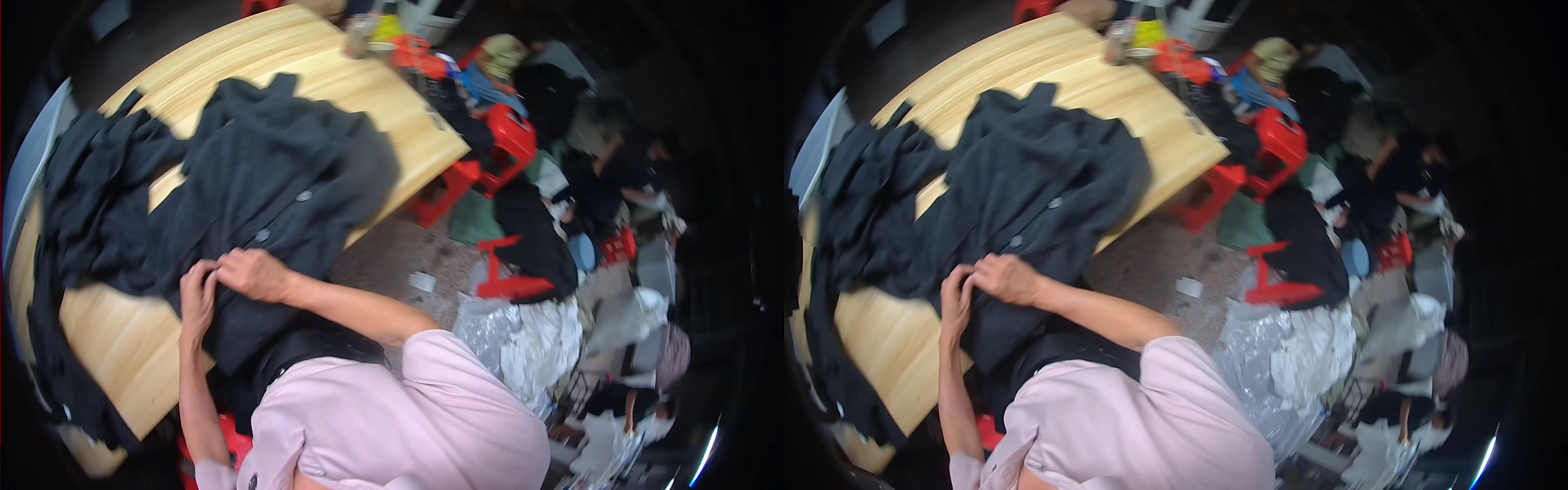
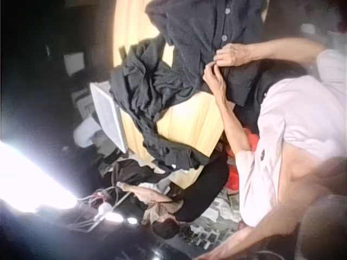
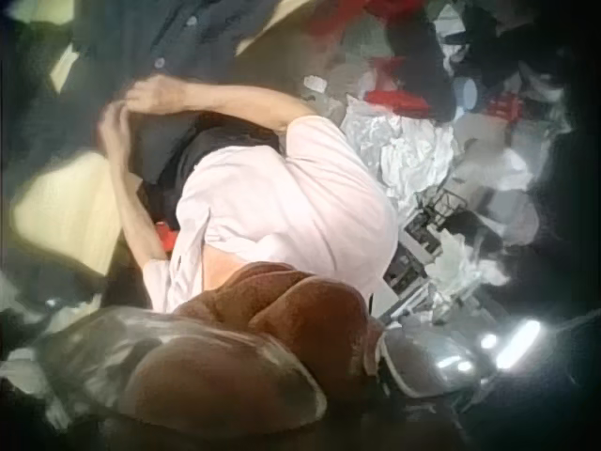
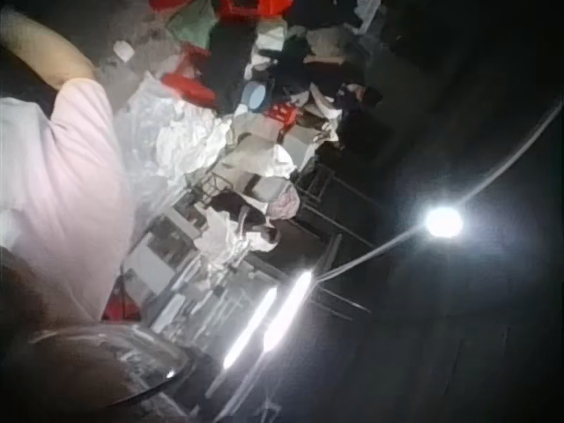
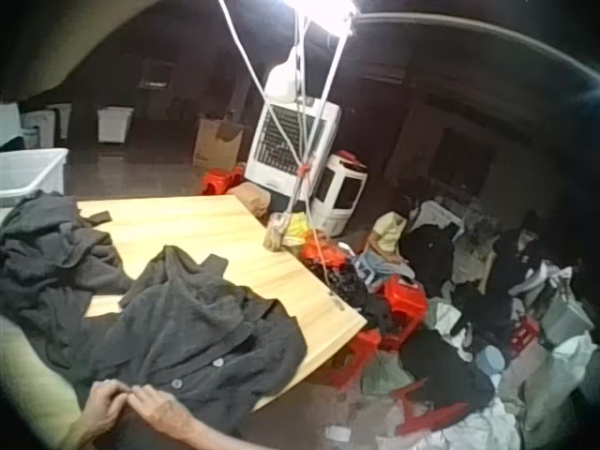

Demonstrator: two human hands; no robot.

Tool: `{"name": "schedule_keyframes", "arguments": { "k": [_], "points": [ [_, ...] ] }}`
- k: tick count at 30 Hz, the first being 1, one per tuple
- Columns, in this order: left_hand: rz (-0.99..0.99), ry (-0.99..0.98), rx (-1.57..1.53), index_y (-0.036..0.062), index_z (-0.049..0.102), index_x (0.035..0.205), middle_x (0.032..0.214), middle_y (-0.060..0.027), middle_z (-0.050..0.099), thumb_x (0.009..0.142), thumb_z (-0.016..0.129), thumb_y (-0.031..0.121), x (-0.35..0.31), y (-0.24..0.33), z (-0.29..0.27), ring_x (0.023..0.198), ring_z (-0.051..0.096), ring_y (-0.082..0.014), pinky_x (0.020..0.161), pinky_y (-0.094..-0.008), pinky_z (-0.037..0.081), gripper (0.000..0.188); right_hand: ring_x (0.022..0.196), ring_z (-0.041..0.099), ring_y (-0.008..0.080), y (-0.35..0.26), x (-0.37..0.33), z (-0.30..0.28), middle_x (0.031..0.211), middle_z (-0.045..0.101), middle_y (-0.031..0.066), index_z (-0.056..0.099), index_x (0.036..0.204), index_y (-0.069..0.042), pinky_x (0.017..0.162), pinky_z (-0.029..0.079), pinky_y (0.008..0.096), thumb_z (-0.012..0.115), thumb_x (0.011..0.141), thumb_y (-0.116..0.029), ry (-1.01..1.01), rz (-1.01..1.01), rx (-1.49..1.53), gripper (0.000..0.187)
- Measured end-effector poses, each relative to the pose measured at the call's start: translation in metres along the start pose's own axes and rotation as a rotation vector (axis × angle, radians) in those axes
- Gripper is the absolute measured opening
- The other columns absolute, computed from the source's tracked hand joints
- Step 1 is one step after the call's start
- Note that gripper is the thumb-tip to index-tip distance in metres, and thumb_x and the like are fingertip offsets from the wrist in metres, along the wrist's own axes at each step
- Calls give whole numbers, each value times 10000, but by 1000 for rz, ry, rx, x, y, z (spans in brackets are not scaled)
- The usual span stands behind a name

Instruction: The recorder is buttoning and inspecting several dark grey sweaters on a wooden table in a factory setting.

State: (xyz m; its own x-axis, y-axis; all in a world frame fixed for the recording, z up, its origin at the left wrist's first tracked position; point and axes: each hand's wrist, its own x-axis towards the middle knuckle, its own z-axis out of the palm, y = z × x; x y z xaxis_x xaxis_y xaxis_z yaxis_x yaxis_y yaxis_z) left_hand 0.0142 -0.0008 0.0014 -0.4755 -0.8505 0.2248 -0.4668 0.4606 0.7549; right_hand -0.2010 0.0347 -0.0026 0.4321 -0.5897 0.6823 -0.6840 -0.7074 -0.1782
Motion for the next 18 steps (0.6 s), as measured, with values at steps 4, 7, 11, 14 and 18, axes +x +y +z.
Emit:
{"name": "schedule_keyframes", "arguments": {
  "k": [4, 7, 11, 14, 18],
  "points": [
    [-40, -103, -122, -19, 698, 1125, 990, -161, 749, 1095, 627, 66, -1, 11, -2, 904, 720, -294, 844, -390, 539, 115, 827, 651, 225, 1, -18, -1, 910, 620, 67, 683, 979, -52, 629, 574, 349, 653, 939, -189, -19, -24, -62, 146],
    [-107, -161, -229, -39, 704, 1147, 984, -94, 744, 1104, 626, 63, 2, 12, -2, 920, 685, -167, 872, -327, 542, 136, 832, 652, 226, 0, -20, -5, 907, 614, 63, 675, 952, -66, 648, 582, 351, 655, 950, -198, 3, 6, -56, 133],
    [-165, -207, -348, -30, 735, 1144, 1013, -15, 737, 1047, 712, 20, 2, 10, -6, 934, 657, -107, 877, -280, 537, 111, 811, 655, 240, -1, -20, -1, 852, 599, 64, 655, 877, -83, 622, 583, 377, 673, 948, -196, 42, 38, -19, 135],
    [-225, -184, -368, -25, 773, 1115, 985, -8, 757, 954, 816, -16, 0, 0, -3, 904, 660, -85, 856, -265, 540, 167, 797, 663, 261, 1, -21, 5, 841, 607, 74, 648, 852, -77, 606, 584, 396, 697, 928, -182, 102, 58, 64, 139],
    [-203, 25, -320, -47, 804, 1018, 966, -48, 809, 912, 835, -45, -15, -3, -2, 900, 710, -104, 858, -273, 556, 111, 764, 657, 275, -6, -10, 7, 829, 591, 83, 606, 804, -77, 610, 571, 407, 746, 893, -202, 86, 105, 123, 208]
  ]
}}
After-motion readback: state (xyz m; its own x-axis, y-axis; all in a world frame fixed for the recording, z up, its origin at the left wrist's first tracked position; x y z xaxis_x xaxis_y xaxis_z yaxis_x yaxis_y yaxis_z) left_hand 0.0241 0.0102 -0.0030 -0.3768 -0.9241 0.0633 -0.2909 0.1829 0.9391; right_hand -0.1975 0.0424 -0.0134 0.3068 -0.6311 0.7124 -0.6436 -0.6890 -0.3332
